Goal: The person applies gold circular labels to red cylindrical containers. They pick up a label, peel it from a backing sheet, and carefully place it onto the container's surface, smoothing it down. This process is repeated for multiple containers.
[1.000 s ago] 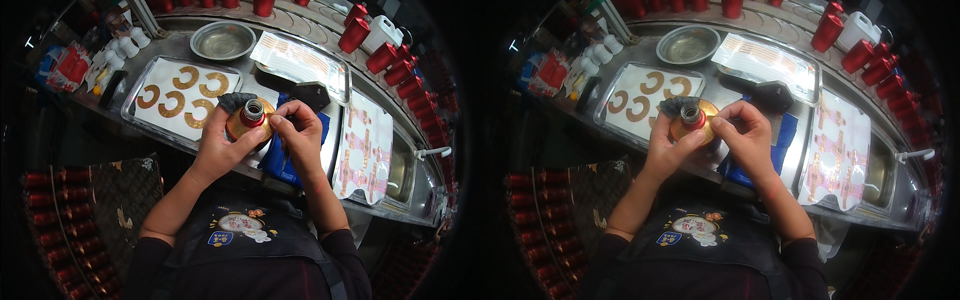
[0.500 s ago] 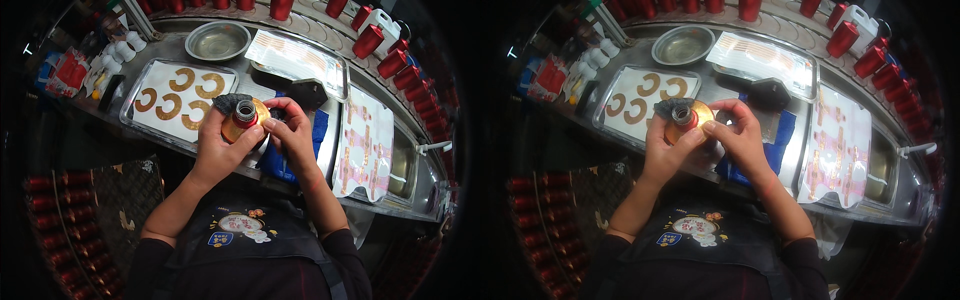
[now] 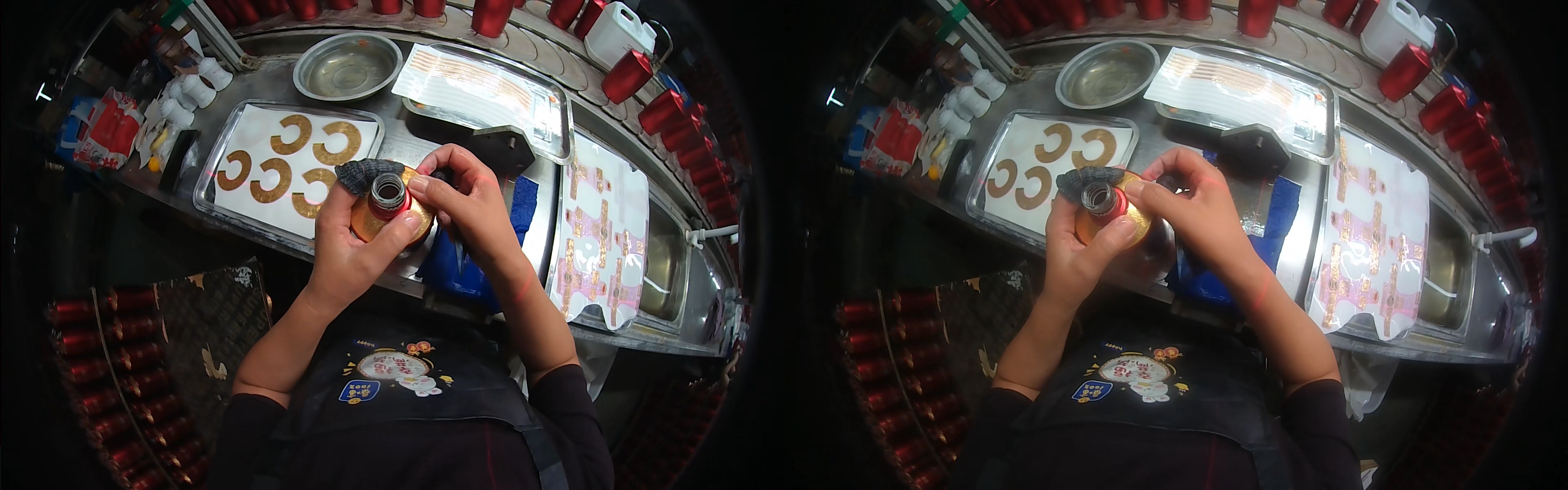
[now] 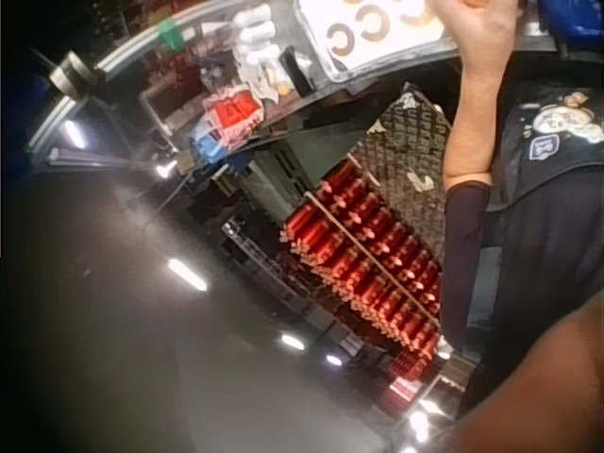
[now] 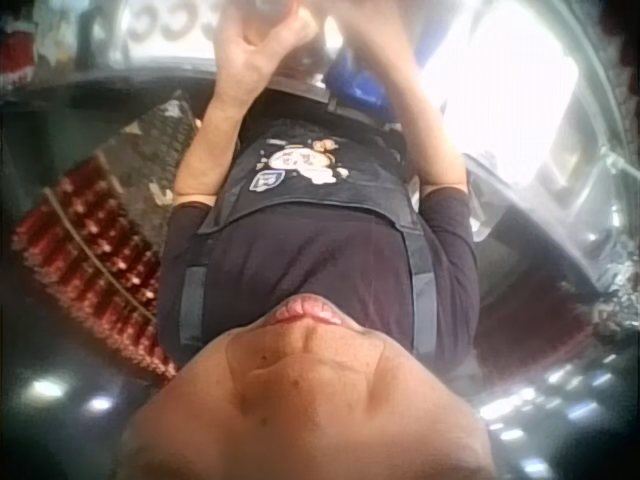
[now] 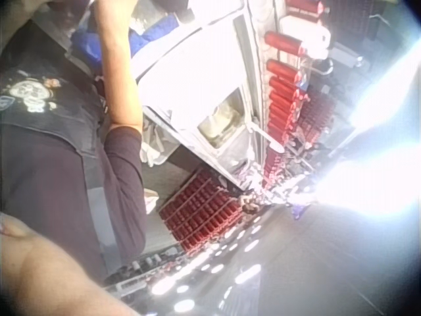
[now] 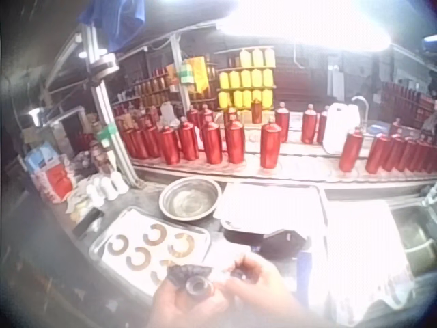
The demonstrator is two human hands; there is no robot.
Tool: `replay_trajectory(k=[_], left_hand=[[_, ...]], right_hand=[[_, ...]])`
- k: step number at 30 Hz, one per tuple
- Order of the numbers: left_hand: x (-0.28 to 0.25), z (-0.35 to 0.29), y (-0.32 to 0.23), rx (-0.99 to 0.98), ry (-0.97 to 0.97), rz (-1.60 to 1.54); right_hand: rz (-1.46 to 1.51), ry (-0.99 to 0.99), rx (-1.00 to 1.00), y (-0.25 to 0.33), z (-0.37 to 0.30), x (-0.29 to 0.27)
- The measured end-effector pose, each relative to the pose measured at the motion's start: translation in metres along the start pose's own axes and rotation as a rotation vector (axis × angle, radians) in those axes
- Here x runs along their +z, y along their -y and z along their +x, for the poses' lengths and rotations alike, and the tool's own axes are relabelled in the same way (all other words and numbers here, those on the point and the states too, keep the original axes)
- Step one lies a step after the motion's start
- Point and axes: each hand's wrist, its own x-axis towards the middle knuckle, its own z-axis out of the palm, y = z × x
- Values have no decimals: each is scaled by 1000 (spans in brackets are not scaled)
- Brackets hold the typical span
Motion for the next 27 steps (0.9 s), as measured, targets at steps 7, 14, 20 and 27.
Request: replay_trajectory(k=[7, 14, 20, 27], left_hand=[[-1, -3, 0, -15, 6, 7], [1, -2, 1, -4, 16, 6], [-2, -2, 4, 21, 5, 37], [-1, -1, 8, 45, -21, 58]], right_hand=[[175, -31, -37, -4, -20, 6], [186, 3, 56, -11, -11, -4], [139, 21, 4, -1, -17, -1], [136, -16, 4, -20, 5, -13]])
